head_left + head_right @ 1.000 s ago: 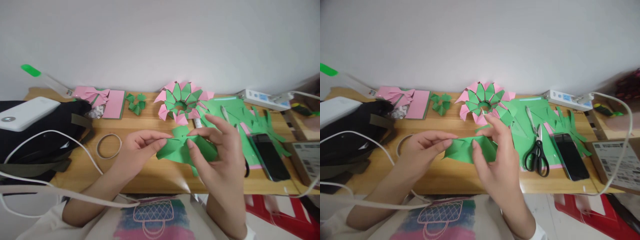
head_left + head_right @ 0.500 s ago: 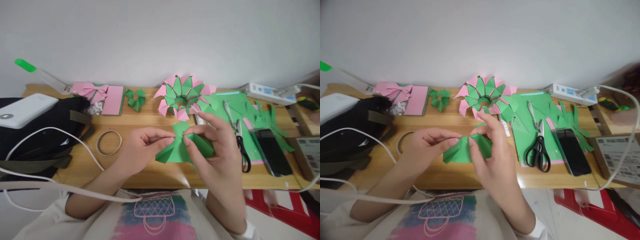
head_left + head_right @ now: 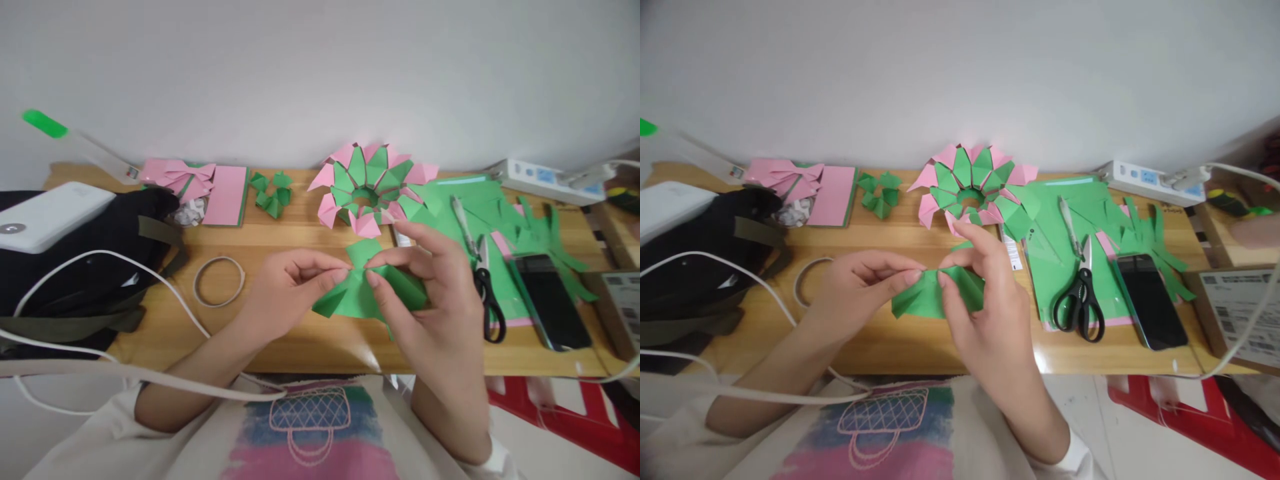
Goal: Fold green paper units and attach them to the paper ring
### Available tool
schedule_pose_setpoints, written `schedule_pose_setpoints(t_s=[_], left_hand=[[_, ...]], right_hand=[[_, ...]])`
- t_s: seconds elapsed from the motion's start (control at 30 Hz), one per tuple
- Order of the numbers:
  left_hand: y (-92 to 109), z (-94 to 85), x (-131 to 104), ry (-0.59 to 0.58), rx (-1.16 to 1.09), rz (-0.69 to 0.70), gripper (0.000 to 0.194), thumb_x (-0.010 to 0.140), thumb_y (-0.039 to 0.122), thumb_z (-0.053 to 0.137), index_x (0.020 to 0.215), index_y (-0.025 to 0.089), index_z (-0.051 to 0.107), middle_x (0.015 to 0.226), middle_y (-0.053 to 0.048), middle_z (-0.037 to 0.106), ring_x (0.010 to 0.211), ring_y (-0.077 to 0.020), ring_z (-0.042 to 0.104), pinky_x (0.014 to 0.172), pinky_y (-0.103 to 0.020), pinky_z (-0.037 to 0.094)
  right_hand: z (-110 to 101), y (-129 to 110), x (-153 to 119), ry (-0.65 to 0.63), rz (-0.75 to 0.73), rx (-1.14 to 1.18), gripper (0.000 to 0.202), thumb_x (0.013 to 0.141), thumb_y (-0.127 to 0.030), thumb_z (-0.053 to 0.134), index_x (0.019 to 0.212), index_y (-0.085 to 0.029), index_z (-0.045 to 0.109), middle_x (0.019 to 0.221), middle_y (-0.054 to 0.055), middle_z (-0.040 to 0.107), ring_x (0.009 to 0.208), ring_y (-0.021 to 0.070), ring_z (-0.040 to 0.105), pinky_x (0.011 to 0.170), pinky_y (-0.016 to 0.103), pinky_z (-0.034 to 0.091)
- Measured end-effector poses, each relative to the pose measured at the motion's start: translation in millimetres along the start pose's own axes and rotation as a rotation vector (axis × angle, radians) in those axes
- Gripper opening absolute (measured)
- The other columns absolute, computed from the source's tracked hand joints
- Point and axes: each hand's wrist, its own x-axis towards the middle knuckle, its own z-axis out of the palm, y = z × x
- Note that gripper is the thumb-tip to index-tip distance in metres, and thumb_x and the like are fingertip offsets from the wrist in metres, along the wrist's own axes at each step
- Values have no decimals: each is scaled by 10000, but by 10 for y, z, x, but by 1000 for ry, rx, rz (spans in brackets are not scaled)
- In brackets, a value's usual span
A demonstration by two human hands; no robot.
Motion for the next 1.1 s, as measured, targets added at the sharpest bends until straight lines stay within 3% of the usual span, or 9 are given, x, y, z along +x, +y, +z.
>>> schedule_pose_setpoints(t_s=[0.13, 0.27, 0.47, 0.57, 0.7, 0.8, 0.9, 1.0, 1.1], left_hand=[[-28, -11, 12, -42, 88, 17, 107, 772, 284, 720, 765, 184, 758, 735, -4, 760, 633, -128, 660, 591, -217, 530], [-23, -9, 19, -11, 232, 97, 128, 809, 269, 669, 742, 176, 727, 716, -3, 738, 613, -120, 631, 558, -204, 482], [11, -93, 33, -62, 314, 156, 156, 812, 227, 643, 678, 177, 706, 663, 10, 705, 594, -109, 592, 522, -190, 422], [40, -169, 62, -126, 325, 141, 152, 812, 232, 647, 691, 178, 722, 667, 12, 708, 594, -102, 586, 523, -183, 409], [103, -262, 172, -336, 250, 54, 79, 743, 247, 701, 720, 174, 722, 677, -4, 716, 576, -108, 599, 524, -188, 433], [154, -310, 279, -439, 249, -16, 130, 723, 264, 723, 812, 172, 700, 570, 18, 654, 465, -88, 540, 438, -169, 371], [188, -334, 347, -505, 195, -98, 180, 723, 272, 734, 857, 167, 677, 539, 26, 625, 456, -97, 551, 428, -166, 377], [176, -340, 343, -412, -30, -156, 367, 688, 297, 780, 1017, 188, 659, 708, -8, 703, 588, -140, 653, 526, -206, 492], [89, -306, 265, -329, -322, -176, 481, 733, 499, 738, 1109, 210, 659, 929, -83, 736, 761, -201, 712, 658, -291, 570]], right_hand=[[9, 27, 2, -9, 6, 15, 537, 838, -101, 621, 1327, -248, 456, 925, -11, 682, 871, 146, 685, 744, 298, 572], [-5, 51, -1, -31, 67, 50, 507, 856, -138, 620, 1319, -271, 462, 923, -6, 696, 858, 158, 689, 753, 326, 572], [-123, 137, 23, -19, 120, 341, 356, 915, -279, 602, 1265, -256, 542, 1008, 37, 730, 835, 151, 695, 705, 307, 575], [-227, 218, 18, -68, 110, 407, 320, 954, -271, 533, 1273, -257, 553, 1017, 45, 729, 795, 156, 696, 651, 309, 574], [-351, 250, -12, -341, -120, 335, 532, 869, -137, 580, 1367, -279, 459, 1129, 52, 700, 1072, 238, 666, 945, 481, 526], [-352, 172, -21, -429, -284, 200, 728, 779, -66, 648, 1416, -297, 383, 1062, 28, 711, 1043, 241, 660, 990, 514, 485], [-283, 67, -29, -349, -339, 11, 691, 782, -12, 608, 1383, -306, 438, 917, -3, 711, 902, 207, 654, 818, 419, 547], [-217, 37, -67, -234, -375, -75, 686, 777, 13, 581, 1369, -320, 478, 879, -9, 706, 808, 192, 643, 701, 373, 551], [-150, 101, -125, -56, -403, -113, 782, 743, 25, 615, 1406, -355, 450, 899, -4, 718, 773, 210, 641, 671, 397, 540]])
